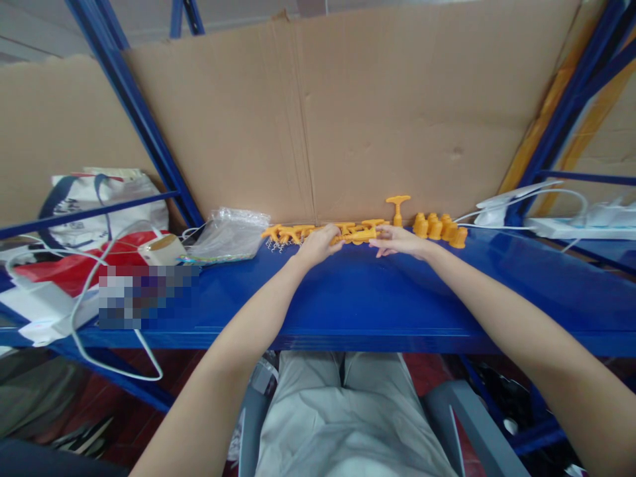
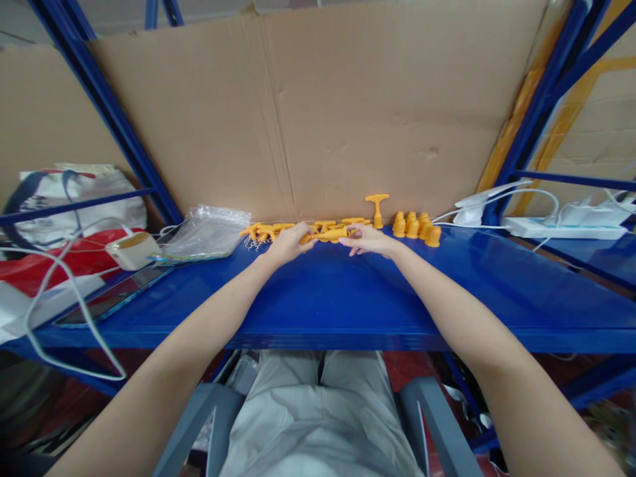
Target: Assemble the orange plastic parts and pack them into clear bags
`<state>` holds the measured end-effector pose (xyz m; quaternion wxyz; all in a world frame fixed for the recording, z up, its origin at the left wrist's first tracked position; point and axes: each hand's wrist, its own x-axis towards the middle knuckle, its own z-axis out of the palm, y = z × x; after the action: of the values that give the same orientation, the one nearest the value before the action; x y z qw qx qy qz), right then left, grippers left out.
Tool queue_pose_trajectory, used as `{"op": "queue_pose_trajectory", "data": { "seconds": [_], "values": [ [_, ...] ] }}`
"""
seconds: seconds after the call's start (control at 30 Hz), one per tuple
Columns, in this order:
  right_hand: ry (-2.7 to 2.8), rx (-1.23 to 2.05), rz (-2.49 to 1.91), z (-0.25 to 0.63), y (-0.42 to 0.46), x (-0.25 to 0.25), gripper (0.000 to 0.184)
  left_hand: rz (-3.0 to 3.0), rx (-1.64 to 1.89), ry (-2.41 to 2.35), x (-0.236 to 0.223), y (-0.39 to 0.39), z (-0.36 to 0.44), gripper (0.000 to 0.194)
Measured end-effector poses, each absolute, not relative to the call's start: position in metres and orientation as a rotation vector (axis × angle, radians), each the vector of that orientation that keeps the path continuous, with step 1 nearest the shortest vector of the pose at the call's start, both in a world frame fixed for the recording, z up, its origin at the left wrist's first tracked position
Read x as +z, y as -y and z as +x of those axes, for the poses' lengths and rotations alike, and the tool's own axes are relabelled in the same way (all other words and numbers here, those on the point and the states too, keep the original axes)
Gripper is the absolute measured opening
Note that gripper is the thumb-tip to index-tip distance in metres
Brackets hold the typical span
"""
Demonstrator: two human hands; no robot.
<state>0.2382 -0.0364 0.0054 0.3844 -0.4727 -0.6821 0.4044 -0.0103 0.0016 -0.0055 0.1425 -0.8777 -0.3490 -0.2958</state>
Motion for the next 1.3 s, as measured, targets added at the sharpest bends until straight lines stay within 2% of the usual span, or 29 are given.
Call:
{"op": "queue_pose_trajectory", "data": {
  "seconds": [0.07,0.2,0.33,0.4,0.47,0.57,0.67,0.73,0.83,1.2,1.3],
  "values": [
    [1.727,1.004,-1.126,0.2387,0.0361,0.0045,0.039,-2.532,-0.862,0.988,-0.0050,-0.0017,-0.0110,0.010],
    [1.749,1.001,-1.145,0.2363,0.0387,0.0062,0.024,-2.527,-0.872,0.945,-0.0038,-0.0004,-0.0112,0.010],
    [1.731,1.038,-1.256,0.2317,0.0417,0.0095,0.051,-2.525,-0.870,0.919,-0.0035,0.0009,-0.0098,0.010],
    [1.718,1.042,-1.303,0.2309,0.0423,0.0107,0.056,-2.525,-0.869,0.919,-0.0037,0.0010,-0.0091,0.009],
    [1.717,1.053,-1.316,0.2319,0.0424,0.0111,0.051,-2.526,-0.860,0.939,-0.0039,0.0007,-0.0087,0.009],
    [1.709,1.087,-1.209,0.2356,0.0409,0.0096,0.030,-2.527,-0.846,0.966,-0.0040,0.0002,-0.0085,0.009],
    [1.710,1.072,-1.075,0.2384,0.0382,0.0065,0.036,-2.524,-0.834,0.967,-0.0037,0.0004,-0.0090,0.010],
    [1.742,1.046,-1.055,0.2387,0.0375,0.0057,0.033,-2.519,-0.830,0.956,-0.0034,0.0008,-0.0095,0.011],
    [1.788,1.017,-1.080,0.2372,0.0399,0.0077,0.033,-2.505,-0.826,0.927,-0.0032,0.0014,-0.0099,0.010],
    [1.696,1.128,-1.186,0.2342,0.0434,0.0108,0.052,-2.488,-0.814,0.943,-0.0019,0.0060,-0.0059,0.012],
    [1.730,1.096,-1.214,0.2373,0.0425,0.0113,0.050,-2.512,-0.805,0.998,-0.0014,0.0062,-0.0048,0.010]
  ]
}}
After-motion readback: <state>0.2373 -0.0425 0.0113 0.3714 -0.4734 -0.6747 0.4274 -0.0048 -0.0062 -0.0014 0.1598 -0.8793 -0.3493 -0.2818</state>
